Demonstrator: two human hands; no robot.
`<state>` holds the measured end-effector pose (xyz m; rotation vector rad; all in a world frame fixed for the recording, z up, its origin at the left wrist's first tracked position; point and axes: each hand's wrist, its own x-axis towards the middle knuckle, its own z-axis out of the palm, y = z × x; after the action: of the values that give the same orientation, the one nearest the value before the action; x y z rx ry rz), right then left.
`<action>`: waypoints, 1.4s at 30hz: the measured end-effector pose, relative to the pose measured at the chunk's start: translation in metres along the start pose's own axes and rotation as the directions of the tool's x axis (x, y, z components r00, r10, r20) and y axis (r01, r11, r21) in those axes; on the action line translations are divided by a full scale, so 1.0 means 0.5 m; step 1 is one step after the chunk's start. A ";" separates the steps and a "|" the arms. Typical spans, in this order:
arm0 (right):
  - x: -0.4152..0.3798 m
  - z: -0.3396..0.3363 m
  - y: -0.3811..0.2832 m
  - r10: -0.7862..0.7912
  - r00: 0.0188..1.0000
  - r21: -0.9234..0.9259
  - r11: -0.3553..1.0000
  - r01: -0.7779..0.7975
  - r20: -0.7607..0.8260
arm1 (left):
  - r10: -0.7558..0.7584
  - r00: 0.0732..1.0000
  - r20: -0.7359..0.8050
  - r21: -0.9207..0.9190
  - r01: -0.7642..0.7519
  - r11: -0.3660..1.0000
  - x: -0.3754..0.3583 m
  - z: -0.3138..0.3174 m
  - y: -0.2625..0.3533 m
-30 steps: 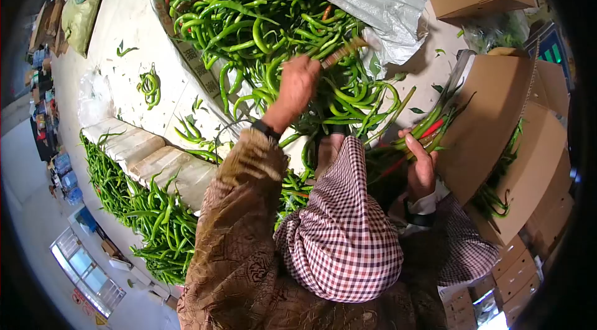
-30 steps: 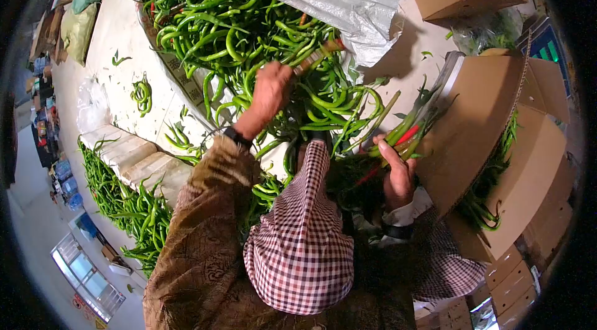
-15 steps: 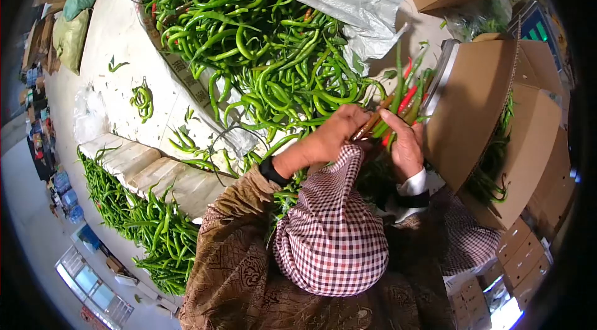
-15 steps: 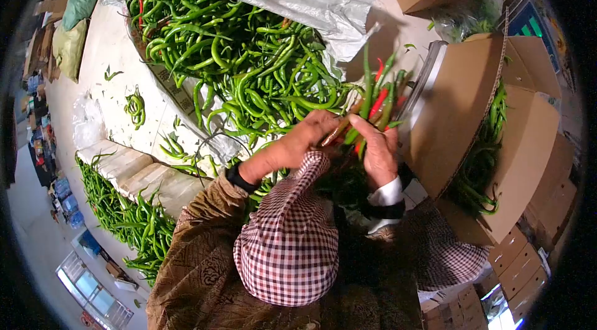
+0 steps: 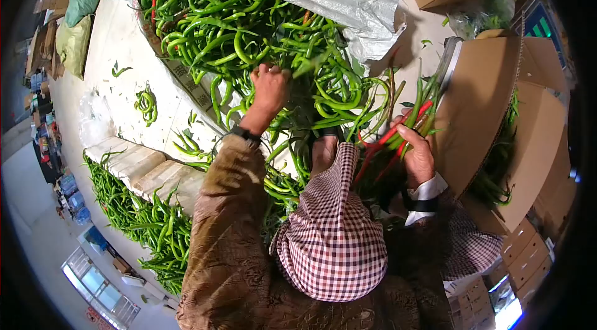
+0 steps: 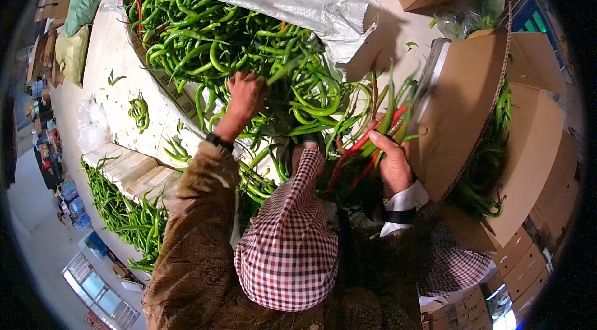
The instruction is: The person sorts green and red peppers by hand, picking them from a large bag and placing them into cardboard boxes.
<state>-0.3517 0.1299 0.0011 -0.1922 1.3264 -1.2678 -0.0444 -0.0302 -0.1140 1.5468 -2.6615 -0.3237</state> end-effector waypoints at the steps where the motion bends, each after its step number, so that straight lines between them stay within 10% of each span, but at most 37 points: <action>1: 0.004 -0.009 0.006 -0.016 0.999 0.024 1.000 0.017 -0.031 | 0.146 0.988 0.049 0.028 -0.147 0.989 -0.009 -0.037 -0.011; 4: 0.008 -0.024 0.018 -0.014 0.998 0.016 1.000 0.015 -0.064 | 0.263 0.912 0.315 -0.490 -0.081 0.868 -0.019 -0.139 -0.002; 9: 0.010 -0.007 0.056 0.029 0.998 -0.075 0.997 -0.034 -0.060 | 0.189 0.937 -0.293 -0.202 -0.254 0.946 0.147 -0.146 0.032; 12: 0.003 0.020 0.049 0.029 0.998 -0.110 0.993 -0.034 -0.049 | 0.103 0.965 -0.242 -0.144 -0.141 0.979 0.277 -0.050 0.012; 14: -0.004 0.021 0.045 -0.003 1.000 -0.164 0.986 -0.001 -0.023 | -0.289 0.926 0.245 0.059 0.283 0.957 0.344 -0.044 0.028; 19: -0.009 -0.031 0.046 0.028 0.999 -0.136 0.990 -0.031 -0.025 | -0.395 0.850 0.347 0.006 0.419 0.908 0.413 -0.023 0.029; 24: -0.012 -0.019 0.045 0.034 0.998 -0.077 0.996 -0.038 -0.052 | -0.051 0.895 0.443 0.139 -0.013 0.990 0.366 -0.042 0.070; 27: -0.025 0.004 0.026 0.087 0.995 -0.090 0.992 -0.091 -0.052 | -0.076 0.911 0.406 0.082 0.047 0.996 0.356 -0.085 0.071; 33: -0.033 -0.010 0.026 0.079 0.995 -0.168 0.982 -0.089 -0.067 | 0.368 0.910 -0.191 0.324 -0.296 0.899 0.408 0.015 0.049; 35: -0.027 -0.011 0.026 0.084 0.993 -0.180 0.979 -0.098 -0.081 | -0.077 0.919 0.386 -0.034 0.098 0.995 0.412 -0.048 0.066; 39: -0.030 -0.013 0.018 0.036 0.996 -0.156 0.986 -0.049 -0.087 | -0.292 0.929 0.229 -0.014 0.303 0.953 0.387 0.012 0.069; 42: -0.030 -0.027 0.017 0.016 0.991 -0.143 0.989 -0.034 -0.131 | -0.148 0.984 0.102 -0.001 0.149 0.989 0.359 0.032 0.049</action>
<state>-0.3533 0.1515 -0.0008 -0.1967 1.5302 -1.1795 -0.1576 -0.1711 -0.1364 1.7772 -2.6192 -0.4310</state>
